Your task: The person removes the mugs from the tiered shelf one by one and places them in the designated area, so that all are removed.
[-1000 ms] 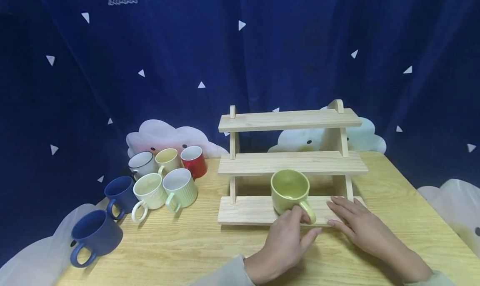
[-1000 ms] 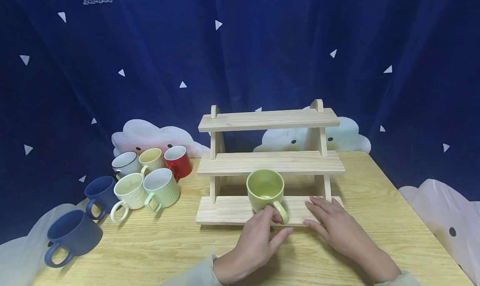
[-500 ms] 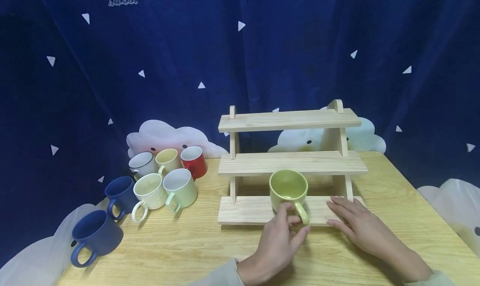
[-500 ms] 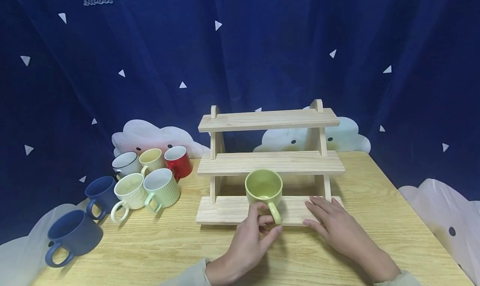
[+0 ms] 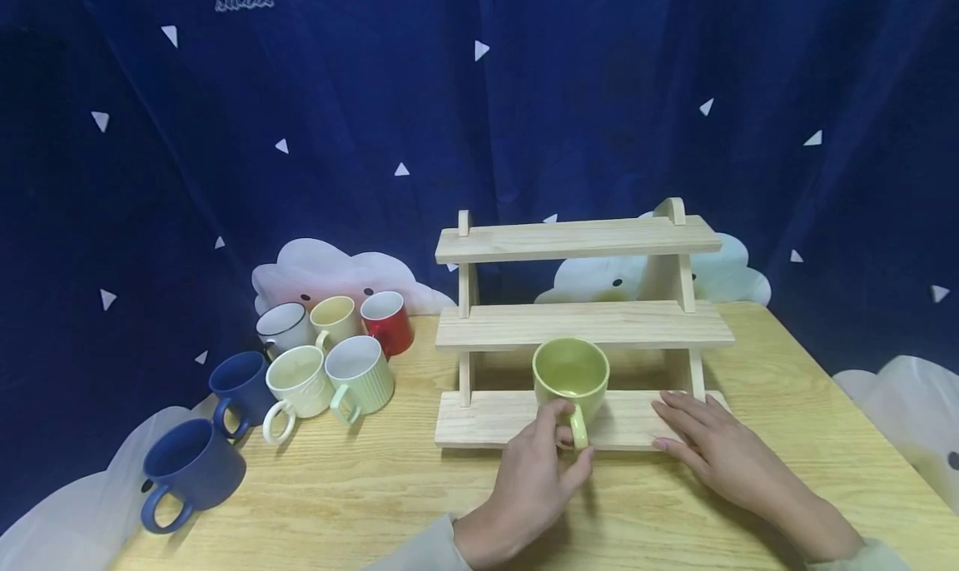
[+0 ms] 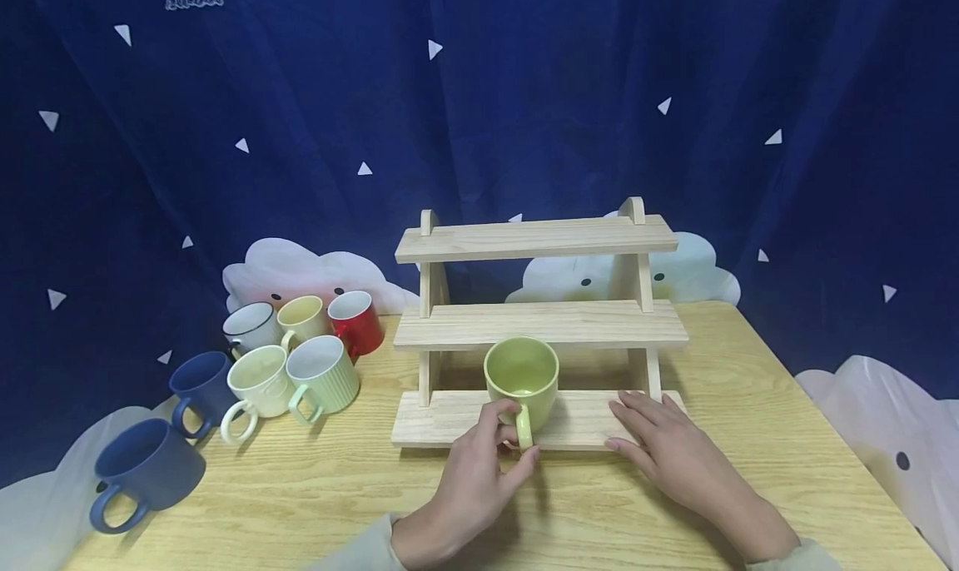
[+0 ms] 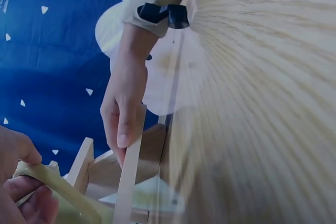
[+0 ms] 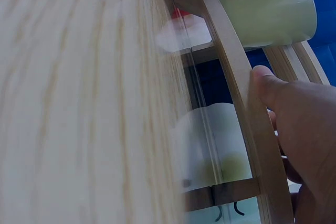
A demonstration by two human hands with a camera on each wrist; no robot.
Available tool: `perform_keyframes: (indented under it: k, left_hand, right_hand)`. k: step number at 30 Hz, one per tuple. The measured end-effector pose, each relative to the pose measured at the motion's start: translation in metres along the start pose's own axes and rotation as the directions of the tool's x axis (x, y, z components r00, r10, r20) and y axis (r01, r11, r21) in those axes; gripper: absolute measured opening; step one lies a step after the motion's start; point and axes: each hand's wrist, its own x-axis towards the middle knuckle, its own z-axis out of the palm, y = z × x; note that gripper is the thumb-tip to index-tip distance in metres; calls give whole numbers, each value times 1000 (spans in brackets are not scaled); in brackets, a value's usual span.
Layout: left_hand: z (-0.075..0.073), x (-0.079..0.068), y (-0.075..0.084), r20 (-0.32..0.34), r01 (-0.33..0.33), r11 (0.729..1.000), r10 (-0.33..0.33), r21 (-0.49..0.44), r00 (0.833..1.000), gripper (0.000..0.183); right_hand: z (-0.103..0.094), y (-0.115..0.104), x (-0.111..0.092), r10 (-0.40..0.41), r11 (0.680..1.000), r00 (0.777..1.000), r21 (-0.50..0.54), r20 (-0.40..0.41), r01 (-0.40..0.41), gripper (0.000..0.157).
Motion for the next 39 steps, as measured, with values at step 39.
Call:
perform_keyframes:
  k: [39]
  left_hand:
    - [-45,1,-34,192,366,864,-317,-345,929,30]
  right_hand:
    - [5,5,-2,-12,1000,1000,5,2,12,53]
